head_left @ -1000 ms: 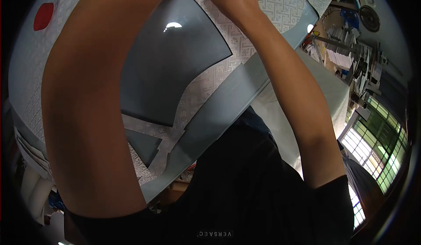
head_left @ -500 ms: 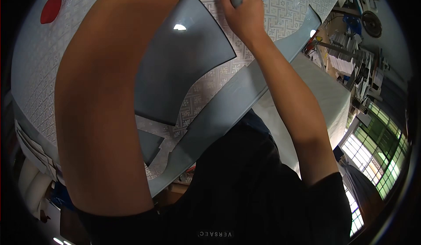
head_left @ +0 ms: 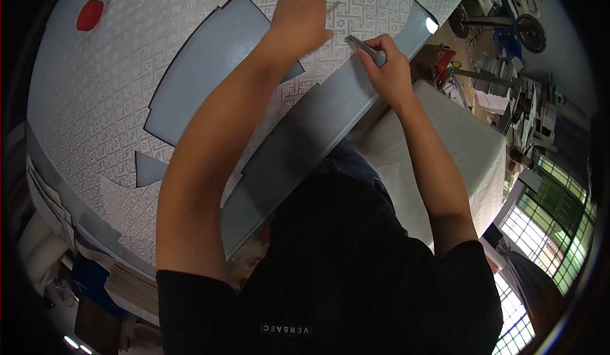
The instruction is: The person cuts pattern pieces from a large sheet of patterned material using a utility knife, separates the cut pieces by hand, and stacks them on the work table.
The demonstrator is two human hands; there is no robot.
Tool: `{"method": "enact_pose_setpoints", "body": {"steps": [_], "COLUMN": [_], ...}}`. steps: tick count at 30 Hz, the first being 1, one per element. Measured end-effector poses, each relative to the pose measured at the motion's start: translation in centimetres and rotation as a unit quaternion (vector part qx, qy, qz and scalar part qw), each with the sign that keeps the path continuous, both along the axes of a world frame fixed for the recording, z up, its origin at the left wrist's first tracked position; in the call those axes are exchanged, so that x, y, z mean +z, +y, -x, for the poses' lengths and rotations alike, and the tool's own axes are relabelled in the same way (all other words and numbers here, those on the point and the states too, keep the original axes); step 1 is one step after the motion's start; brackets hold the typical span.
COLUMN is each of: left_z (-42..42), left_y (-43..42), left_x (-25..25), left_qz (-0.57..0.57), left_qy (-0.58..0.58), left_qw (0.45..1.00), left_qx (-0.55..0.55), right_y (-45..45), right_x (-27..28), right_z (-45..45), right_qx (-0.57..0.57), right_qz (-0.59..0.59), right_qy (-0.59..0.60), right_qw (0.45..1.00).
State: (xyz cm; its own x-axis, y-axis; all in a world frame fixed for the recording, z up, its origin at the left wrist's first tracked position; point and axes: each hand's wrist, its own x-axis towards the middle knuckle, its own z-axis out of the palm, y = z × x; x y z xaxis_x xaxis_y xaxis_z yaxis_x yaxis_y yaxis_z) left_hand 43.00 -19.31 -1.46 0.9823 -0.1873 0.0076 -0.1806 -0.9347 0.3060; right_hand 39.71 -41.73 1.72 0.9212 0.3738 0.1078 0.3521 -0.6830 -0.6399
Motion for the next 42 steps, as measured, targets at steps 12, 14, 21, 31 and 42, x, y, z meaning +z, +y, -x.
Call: {"method": "enact_pose_setpoints", "body": {"steps": [12,14,21,31,42], "left_z": [1.9,1.7,1.3,1.2,0.9], "left_y": [-2.8,-3.1,-3.3,-3.4,-2.9], "left_x": [1.1,1.7,2.8,3.1,2.4], "left_qz": [-0.06,-0.055,-0.054,-0.064,-0.073], "left_qy": [0.08,0.107,0.163,0.169,0.162], "left_qw": [0.987,0.982,0.975,0.974,0.978], "left_qx": [0.123,0.146,0.141,0.134,0.114], "right_y": [-1.3,-1.3,0.8,0.0,-0.8], "right_x": [-0.8,-0.8,0.8,-1.5,-5.3], "right_z": [-3.4,-3.7,-4.8,-3.7,-1.2], "right_qx": [0.127,0.133,0.164,0.127,0.074], "right_qz": [0.025,0.026,0.126,0.053,-0.124], "right_qy": [0.043,0.047,0.043,0.051,-0.037], "right_qw": [0.991,0.99,0.977,0.989,0.989]}}
